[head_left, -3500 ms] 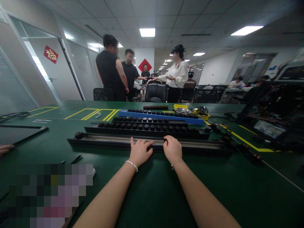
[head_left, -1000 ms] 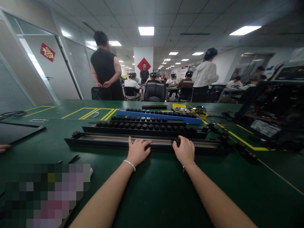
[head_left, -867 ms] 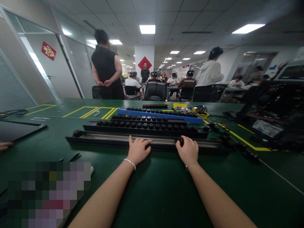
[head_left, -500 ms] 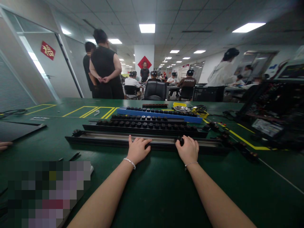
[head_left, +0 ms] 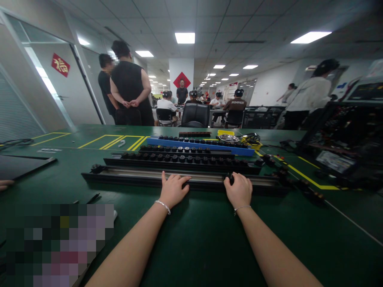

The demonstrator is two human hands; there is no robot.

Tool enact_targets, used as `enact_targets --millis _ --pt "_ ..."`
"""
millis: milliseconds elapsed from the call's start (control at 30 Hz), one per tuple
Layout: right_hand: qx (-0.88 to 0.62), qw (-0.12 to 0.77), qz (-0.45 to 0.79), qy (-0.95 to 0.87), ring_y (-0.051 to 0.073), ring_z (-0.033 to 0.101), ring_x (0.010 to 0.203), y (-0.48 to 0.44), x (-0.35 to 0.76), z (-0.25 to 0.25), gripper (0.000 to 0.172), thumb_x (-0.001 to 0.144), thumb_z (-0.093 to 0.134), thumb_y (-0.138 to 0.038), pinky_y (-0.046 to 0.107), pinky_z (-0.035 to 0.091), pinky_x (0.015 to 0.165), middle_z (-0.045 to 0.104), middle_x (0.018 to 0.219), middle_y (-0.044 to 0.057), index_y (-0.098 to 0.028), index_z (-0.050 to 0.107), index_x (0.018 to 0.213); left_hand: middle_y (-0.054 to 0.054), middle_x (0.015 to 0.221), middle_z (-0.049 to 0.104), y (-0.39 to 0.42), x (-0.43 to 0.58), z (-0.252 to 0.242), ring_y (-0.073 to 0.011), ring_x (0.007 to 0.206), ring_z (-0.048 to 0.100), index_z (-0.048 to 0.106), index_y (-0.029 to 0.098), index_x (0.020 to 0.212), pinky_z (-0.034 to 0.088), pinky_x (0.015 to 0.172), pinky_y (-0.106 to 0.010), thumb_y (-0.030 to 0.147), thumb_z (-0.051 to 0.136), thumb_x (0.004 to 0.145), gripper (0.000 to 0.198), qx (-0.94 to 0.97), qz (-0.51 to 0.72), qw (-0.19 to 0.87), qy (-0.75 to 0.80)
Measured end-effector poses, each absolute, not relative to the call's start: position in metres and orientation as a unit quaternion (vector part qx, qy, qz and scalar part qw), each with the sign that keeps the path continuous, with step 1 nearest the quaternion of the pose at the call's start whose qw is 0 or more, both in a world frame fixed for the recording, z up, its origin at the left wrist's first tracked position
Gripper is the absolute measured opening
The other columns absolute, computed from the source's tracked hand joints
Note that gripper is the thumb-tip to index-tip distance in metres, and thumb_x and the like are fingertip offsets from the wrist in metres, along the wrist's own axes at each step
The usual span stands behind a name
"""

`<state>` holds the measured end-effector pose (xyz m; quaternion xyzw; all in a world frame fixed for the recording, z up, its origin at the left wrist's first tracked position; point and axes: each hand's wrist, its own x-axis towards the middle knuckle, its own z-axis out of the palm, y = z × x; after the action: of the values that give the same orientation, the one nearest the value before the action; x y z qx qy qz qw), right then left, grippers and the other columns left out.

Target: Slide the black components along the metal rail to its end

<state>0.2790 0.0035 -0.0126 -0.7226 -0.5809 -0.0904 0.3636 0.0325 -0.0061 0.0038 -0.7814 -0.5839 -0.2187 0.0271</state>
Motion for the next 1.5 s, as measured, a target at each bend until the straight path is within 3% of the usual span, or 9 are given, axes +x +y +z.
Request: enact_targets --millis 1500 --pt "-0.743 0.364 -0.102 -0.552 0.026 0.051 0.114 0.005 0.302 -0.017 0.044 0.083 0.040 -0.034 0.043 0.025 0.106 0.063 0.114 0.017 -0.006 0.062 0.110 0.000 0.098 0.069 -0.004 0.032 0.001 -0.0234 0.106 0.057 0.061 0.038 0.116 0.001 0.109 -0.066 0.037 0.049 0.086 0.033 -0.783 -0.224 0.037 -0.579"
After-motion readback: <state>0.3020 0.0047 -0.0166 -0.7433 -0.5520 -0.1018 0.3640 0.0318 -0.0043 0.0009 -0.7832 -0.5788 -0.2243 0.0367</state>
